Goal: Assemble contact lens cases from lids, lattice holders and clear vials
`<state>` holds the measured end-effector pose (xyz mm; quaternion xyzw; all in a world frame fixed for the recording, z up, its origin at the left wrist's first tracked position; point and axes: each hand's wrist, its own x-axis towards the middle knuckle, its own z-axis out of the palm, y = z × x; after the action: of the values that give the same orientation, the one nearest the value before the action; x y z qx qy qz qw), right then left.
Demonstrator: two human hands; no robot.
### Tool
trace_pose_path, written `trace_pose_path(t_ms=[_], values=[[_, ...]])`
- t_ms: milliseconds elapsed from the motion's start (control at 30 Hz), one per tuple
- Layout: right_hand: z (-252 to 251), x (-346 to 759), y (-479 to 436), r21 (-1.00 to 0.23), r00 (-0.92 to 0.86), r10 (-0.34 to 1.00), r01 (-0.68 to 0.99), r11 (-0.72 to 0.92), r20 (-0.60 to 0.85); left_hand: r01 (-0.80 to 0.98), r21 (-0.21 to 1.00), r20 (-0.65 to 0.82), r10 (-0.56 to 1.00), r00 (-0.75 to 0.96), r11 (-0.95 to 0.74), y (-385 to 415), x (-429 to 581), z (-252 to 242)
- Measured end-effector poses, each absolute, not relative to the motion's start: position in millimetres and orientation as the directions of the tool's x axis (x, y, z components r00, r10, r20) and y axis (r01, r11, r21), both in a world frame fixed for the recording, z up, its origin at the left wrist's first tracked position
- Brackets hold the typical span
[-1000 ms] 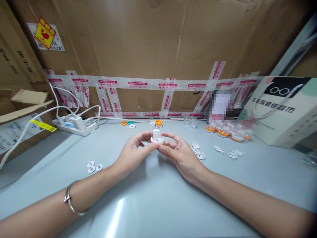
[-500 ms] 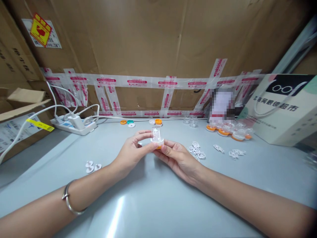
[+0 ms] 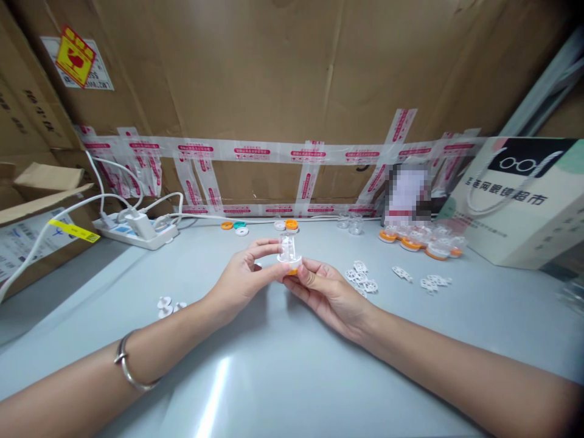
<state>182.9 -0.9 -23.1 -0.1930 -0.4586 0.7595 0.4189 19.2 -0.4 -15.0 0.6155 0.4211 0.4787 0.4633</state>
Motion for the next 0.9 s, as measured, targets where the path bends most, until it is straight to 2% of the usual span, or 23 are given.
trace_pose_path(t_ms=[100, 300, 400, 500, 600, 667, 733, 800, 867, 900], values=[[-20, 184, 0, -0.846, -0.574, 0.815, -0.474, -0.246, 0.085, 0.098, 0.968, 0.21, 0.958, 0.196, -0.233, 0, 18, -13], [-15, 186, 1, -0.886, -0.518, 0.855, -0.386, -0.257, -0.022, 0.331, 0.866, 0.314, 0.923, 0.223, -0.374, -3, 17, -12], [-12, 188, 1, -0.927, -0.467, 0.883, -0.309, -0.211, -0.045, 0.373, 0.829, 0.35, 0.907, 0.236, -0.417, -5, 18, -13], [-5, 197, 6, -0.96, -0.376, 0.925, -0.24, -0.144, -0.045, 0.403, 0.82, 0.365, 0.914, 0.176, -0.405, -6, 17, -11], [8, 220, 21, -0.99, -0.213, 0.976, -0.138, 0.016, 0.045, 0.411, 0.838, 0.338, 0.933, 0.124, -0.359, -5, 14, -10], [16, 245, 35, -0.986, -0.084, 0.982, -0.02, 0.167, 0.168, 0.401, 0.856, 0.302, 0.945, 0.121, -0.325, -5, 11, -10], [20, 275, 49, -0.958, -0.023, 0.972, 0.162, 0.235, 0.234, 0.381, 0.872, 0.28, 0.951, 0.129, -0.308, -5, 8, -11], [17, 305, 60, -0.877, 0.035, 0.971, 0.437, 0.198, 0.236, 0.368, 0.878, 0.272, 0.952, 0.141, -0.305, -6, 8, -11], [11, 331, 67, -0.721, 0.102, 0.965, 0.684, 0.108, 0.241, 0.369, 0.878, 0.264, 0.952, 0.156, -0.304, -8, 9, -11], [7, 341, 69, -0.676, 0.141, 0.958, 0.734, 0.069, 0.251, 0.373, 0.878, 0.254, 0.953, 0.165, -0.299, -9, 9, -10]])
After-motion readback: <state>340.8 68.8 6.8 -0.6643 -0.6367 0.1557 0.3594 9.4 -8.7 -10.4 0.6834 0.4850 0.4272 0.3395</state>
